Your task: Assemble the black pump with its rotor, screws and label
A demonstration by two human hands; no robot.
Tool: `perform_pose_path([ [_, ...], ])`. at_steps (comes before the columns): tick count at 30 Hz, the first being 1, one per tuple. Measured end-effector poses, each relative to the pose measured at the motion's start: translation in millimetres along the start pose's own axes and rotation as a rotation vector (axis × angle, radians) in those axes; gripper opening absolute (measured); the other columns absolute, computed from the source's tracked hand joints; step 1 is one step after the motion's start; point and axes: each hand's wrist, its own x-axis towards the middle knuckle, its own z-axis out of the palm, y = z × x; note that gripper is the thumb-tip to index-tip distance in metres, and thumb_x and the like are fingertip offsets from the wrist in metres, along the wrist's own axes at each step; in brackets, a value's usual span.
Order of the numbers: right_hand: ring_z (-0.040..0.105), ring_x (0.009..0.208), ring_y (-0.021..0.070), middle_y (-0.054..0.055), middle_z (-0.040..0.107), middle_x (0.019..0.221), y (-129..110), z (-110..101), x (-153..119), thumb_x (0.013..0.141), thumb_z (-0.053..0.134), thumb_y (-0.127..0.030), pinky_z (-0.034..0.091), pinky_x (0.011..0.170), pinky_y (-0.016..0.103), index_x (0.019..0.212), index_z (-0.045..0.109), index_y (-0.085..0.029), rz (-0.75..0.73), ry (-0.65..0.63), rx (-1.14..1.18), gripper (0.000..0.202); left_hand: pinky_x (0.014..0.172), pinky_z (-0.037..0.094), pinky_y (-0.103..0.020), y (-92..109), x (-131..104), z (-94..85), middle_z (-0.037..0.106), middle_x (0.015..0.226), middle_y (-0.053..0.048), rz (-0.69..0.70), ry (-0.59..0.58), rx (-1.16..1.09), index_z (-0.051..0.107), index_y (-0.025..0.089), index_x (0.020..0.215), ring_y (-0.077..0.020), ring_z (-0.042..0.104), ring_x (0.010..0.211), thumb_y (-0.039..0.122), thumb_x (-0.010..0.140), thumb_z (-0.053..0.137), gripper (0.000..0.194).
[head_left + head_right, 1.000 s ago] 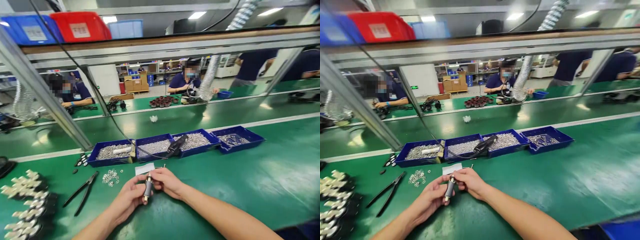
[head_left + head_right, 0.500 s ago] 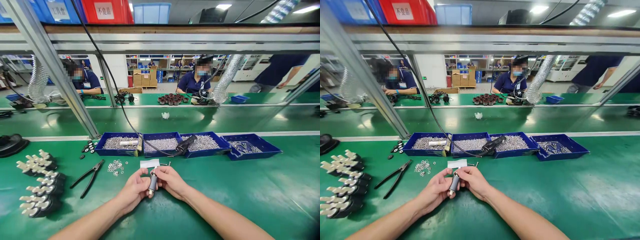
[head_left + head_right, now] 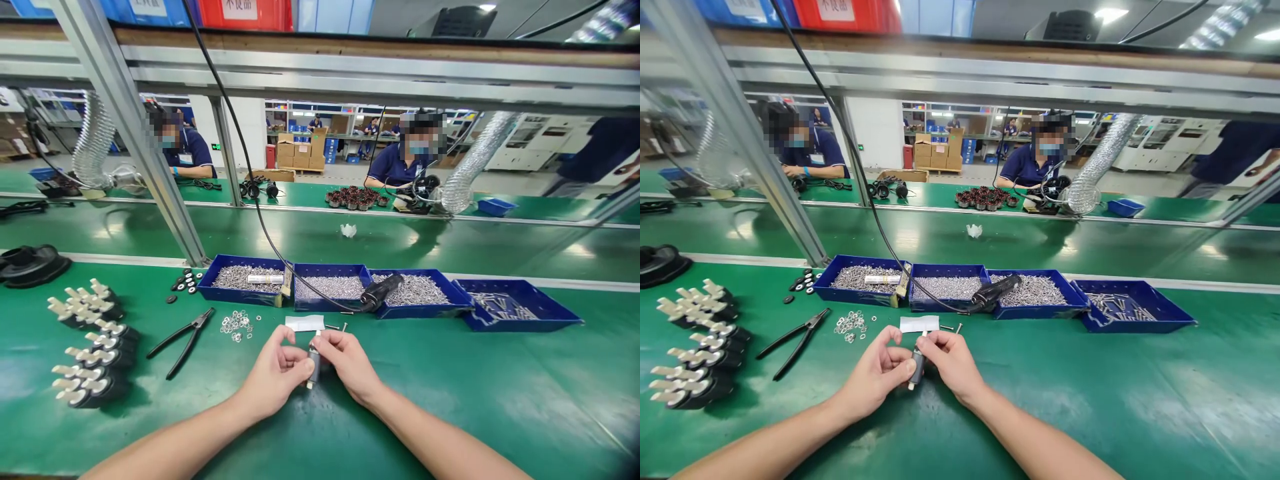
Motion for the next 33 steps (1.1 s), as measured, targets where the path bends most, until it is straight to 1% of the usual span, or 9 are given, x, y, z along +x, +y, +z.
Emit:
perform_pose_path([
  [7, 0.046, 0.066, 0.0115, 0.002, 0.056, 0.070, 4.3, -3.6, 3.1, 0.090, 0.075, -0.068, 0.039, 0.065, 0.026, 0.080, 0.067, -0.012, -0.055, 0.035, -0.125, 0.057, 0.066, 0.042, -0.024, 2.0, 4.9, -6.1, 0.067, 0.074, 0.004, -0.059, 0.075, -0.022, 0.026, 0.024, 0.104, -0.0106, 0.057, 0.066, 0.059, 0.088, 0.083, 0.069],
  [10, 0.062, 0.083, 0.0165, 0.006, 0.067, 0.093, 1.4, -11.3, -0.7, 0.097, 0.070, -0.064, 0.051, 0.079, 0.030, 0.106, 0.067, -0.016, -0.144, 0.080, -0.165, 0.049, 0.065, 0.043, -0.023, 4.3, 8.0, -9.8, 0.068, 0.074, 0.002, -0.072, 0.112, -0.059, 0.028, 0.023, 0.104, -0.0105, 0.057, 0.066, 0.058, 0.086, 0.086, 0.070],
  [13, 0.066, 0.106, 0.0195, 0.007, 0.067, 0.121, -2.3, -18.6, -6.6, 0.097, 0.077, -0.043, 0.054, 0.096, 0.034, 0.125, 0.063, -0.023, -0.340, 0.016, -0.343, 0.038, 0.064, 0.042, -0.022, 4.3, 8.9, -11.8, 0.066, 0.072, 0.004, -0.054, 0.127, -0.083, 0.029, 0.023, 0.103, -0.0094, 0.055, 0.065, 0.057, 0.085, 0.087, 0.069],
  [17, 0.064, 0.118, 0.0213, 0.005, 0.062, 0.139, 0.2, -19.9, -9.3, 0.077, 0.096, -0.036, 0.055, 0.099, 0.034, 0.146, 0.053, -0.033, -0.527, -0.123, -0.589, 0.081, 0.066, 0.042, -0.022, 0.3, 8.6, -11.9, 0.066, 0.073, 0.004, -0.039, 0.125, -0.079, 0.030, 0.022, 0.104, -0.0083, 0.054, 0.065, 0.054, 0.087, 0.087, 0.067],
  [19, 0.064, 0.117, 0.0209, 0.005, 0.062, 0.138, 2.8, -17.6, -9.0, 0.074, 0.098, -0.037, 0.056, 0.098, 0.033, 0.148, 0.053, -0.035, -0.579, -0.128, -0.646, 0.087, 0.068, 0.043, -0.023, -1.2, 7.8, -11.2, 0.066, 0.076, 0.003, -0.037, 0.124, -0.060, 0.032, 0.022, 0.105, -0.0092, 0.056, 0.068, 0.053, 0.087, 0.087, 0.066],
  [22, 0.066, 0.109, 0.0188, 0.003, 0.068, 0.126, 2.2, -14.6, -10.7, 0.077, 0.097, -0.033, 0.056, 0.095, 0.031, 0.141, 0.060, -0.033, -0.630, -0.078, -0.655, 0.074, 0.073, 0.046, -0.026, 0.6, 4.5, -10.3, 0.066, 0.083, 0.001, -0.006, 0.101, -0.028, 0.036, 0.020, 0.109, -0.0113, 0.060, 0.073, 0.050, 0.088, 0.086, 0.062],
  [26, 0.069, 0.100, 0.0182, 0.002, 0.072, 0.118, -6.5, -13.9, -18.5, 0.072, 0.100, -0.033, 0.057, 0.093, 0.029, 0.136, 0.065, -0.033, -0.686, -0.033, -0.588, 0.073, 0.086, 0.050, -0.029, 8.2, -2.3, -10.8, 0.062, 0.104, -0.004, 0.141, 0.098, 0.144, 0.051, 0.019, 0.118, -0.0141, 0.059, 0.091, 0.033, 0.085, 0.090, 0.054],
  [30, 0.070, 0.101, 0.0205, 0.003, 0.073, 0.115, -13.1, -12.8, -23.5, 0.071, 0.100, -0.035, 0.056, 0.094, 0.030, 0.137, 0.066, -0.034, -0.714, -0.076, -0.490, 0.075, 0.090, 0.054, -0.031, 9.2, -5.5, -12.5, 0.053, 0.124, -0.007, 0.346, 0.026, 0.232, 0.063, 0.027, 0.132, -0.0157, 0.060, 0.097, 0.023, 0.084, 0.090, 0.056],
  [33, 0.068, 0.112, 0.0236, 0.005, 0.071, 0.121, -13.1, -11.3, -21.7, 0.075, 0.098, -0.040, 0.054, 0.102, 0.034, 0.142, 0.063, -0.036, -0.751, -0.155, -0.451, 0.076, 0.092, 0.057, -0.033, 6.0, -4.5, -12.9, 0.050, 0.129, -0.008, 0.404, -0.022, 0.233, 0.069, 0.034, 0.135, -0.0182, 0.062, 0.101, 0.015, 0.084, 0.087, 0.057],
])
